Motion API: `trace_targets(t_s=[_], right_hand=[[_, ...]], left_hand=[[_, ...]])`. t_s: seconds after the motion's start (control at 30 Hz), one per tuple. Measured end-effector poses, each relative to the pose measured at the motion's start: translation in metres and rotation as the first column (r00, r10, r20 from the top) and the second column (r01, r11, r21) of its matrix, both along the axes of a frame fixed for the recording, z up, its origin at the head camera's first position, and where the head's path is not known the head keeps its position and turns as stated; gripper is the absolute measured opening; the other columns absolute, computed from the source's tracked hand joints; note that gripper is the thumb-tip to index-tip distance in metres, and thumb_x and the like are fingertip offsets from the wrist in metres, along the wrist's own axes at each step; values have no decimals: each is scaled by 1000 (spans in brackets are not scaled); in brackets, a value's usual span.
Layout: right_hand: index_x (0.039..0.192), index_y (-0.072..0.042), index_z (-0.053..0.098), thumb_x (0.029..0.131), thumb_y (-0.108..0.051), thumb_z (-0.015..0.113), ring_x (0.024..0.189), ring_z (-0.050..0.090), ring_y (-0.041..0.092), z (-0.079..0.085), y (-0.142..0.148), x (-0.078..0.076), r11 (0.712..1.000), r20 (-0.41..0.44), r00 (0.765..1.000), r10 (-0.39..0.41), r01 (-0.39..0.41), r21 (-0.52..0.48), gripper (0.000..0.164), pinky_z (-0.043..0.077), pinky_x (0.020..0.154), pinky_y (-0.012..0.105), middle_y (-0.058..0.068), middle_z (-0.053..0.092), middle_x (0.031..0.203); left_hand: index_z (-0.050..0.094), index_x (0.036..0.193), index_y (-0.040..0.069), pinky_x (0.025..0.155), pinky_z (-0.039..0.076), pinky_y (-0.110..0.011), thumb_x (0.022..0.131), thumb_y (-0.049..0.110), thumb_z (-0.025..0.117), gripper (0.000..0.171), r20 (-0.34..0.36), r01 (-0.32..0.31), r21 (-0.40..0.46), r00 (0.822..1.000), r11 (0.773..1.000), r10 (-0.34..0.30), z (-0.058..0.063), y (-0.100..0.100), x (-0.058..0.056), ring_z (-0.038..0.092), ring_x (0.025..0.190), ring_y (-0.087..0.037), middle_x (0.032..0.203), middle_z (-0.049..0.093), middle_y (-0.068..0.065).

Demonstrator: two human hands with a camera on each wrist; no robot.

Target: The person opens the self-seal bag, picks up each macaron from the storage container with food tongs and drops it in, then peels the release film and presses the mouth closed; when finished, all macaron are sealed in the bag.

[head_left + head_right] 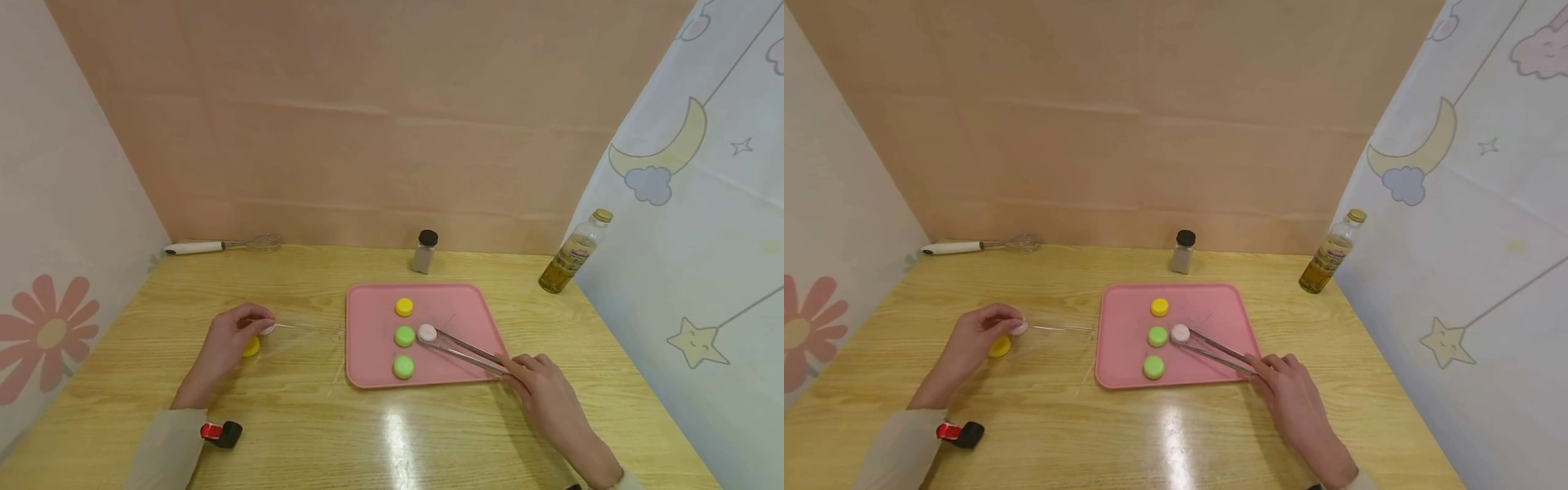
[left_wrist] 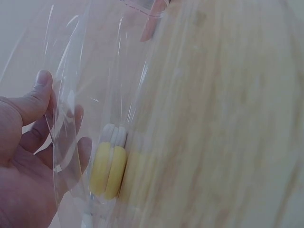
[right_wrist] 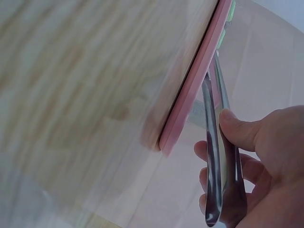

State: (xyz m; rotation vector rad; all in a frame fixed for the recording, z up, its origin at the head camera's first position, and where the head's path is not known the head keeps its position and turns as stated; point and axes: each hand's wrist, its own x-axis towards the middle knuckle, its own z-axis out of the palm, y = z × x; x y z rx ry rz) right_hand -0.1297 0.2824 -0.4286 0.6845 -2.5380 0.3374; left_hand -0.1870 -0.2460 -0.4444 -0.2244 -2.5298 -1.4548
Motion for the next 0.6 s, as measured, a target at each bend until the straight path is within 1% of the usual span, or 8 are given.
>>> trace_targets(t_s=[0.2,0.37,0.47,0.6], right_hand=[[118,-10,77,76,-4,84,75,50,13,0,0,1,1000,-33,999,-4,4,4,43,45,60,29,-3,71,90],[118,-9,77,74,-3,85,74,51,14,0,1,2,1000,-52,999,-2,1,-8,45,45,60,30,-3,70,90],[118,-8,77,72,-3,85,75,52,15,3,1,4,1000,-65,998,-1,0,-9,47,45,61,31,-3,70,90],[118,-8,76,71,-2,86,77,53,16,7,0,5,1000,-84,996,2,-3,-10,48,46,63,34,-2,71,91]], left_hand=[[72,106,1,74,53,-22,102,10,62,14,-5,2,-4,1000,1000,-2,1,0,1,65,84,-18,101,70,-11],[72,106,1,73,53,-22,102,10,62,14,-3,2,-6,1000,1000,-2,3,1,2,65,84,-20,101,70,-11],[72,107,1,73,53,-23,102,11,62,15,-5,4,2,1000,1000,-4,5,1,3,65,83,-20,101,70,-11],[72,107,1,73,53,-24,102,12,63,15,-10,4,4,1000,1000,-4,3,1,3,65,83,-20,100,70,-10]])
